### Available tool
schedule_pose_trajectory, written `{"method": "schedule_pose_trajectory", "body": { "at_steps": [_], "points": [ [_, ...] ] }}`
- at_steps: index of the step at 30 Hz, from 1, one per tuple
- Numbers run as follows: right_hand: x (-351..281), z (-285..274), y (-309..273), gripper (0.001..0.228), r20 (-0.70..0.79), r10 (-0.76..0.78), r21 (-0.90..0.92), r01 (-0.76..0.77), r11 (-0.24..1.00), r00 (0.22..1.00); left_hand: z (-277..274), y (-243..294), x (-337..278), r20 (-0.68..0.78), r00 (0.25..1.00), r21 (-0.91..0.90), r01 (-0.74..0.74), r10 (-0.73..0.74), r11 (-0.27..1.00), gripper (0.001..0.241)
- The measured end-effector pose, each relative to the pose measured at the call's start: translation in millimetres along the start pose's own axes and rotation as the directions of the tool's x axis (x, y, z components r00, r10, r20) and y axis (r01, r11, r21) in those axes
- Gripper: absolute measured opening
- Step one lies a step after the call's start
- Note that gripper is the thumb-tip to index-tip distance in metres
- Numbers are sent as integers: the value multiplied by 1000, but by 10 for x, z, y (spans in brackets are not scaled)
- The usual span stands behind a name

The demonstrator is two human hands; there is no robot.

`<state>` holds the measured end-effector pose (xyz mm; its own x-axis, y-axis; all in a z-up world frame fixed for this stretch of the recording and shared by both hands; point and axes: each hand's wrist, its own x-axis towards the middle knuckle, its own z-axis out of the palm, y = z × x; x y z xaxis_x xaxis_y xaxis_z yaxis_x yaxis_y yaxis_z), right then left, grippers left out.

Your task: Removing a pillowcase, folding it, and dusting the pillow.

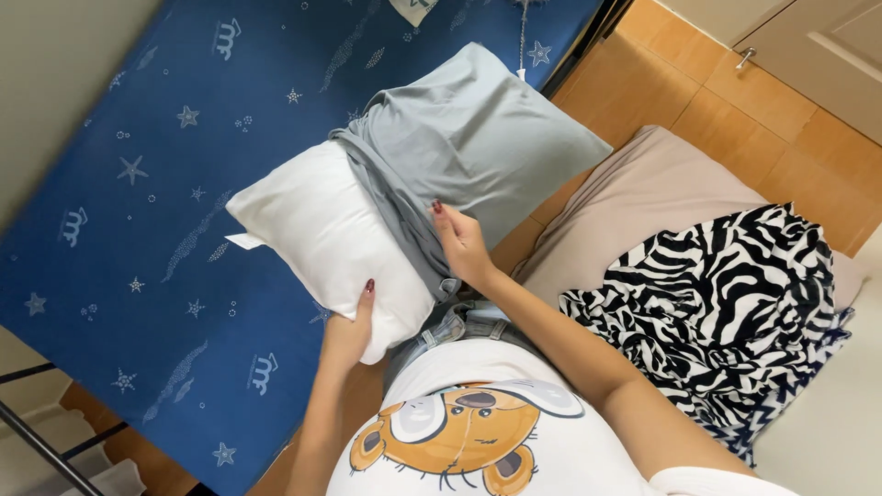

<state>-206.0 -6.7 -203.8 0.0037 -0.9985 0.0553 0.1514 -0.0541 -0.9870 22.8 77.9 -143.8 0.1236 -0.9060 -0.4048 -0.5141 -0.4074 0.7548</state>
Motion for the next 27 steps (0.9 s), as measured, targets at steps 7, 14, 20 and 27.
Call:
{"method": "schedule_pose_trajectory", "body": {
  "at_steps": [7, 14, 20, 27],
  "points": [
    [-293, -404, -279, 19, -160, -191, -538, 77, 839, 968, 113, 53, -28, -136, 987, 62, 93, -84, 994, 66],
    [-215, -283, -191, 23, -157, -150, -644, 14, 765, 976, 21, 418, 65, -161, 987, -75, -39, 27, 996, 65],
    [6, -283, -77, 8, -59, -468, -670, 312, 673, 882, -17, 654, 68, -189, 971, -259, -193, 146, 946, 58],
    [258, -354, -496, 4, 3, -614, -679, 453, 578, 789, -135, 708, 116, -233, 960, -177, -201, 158, 963, 57]
  ]
}}
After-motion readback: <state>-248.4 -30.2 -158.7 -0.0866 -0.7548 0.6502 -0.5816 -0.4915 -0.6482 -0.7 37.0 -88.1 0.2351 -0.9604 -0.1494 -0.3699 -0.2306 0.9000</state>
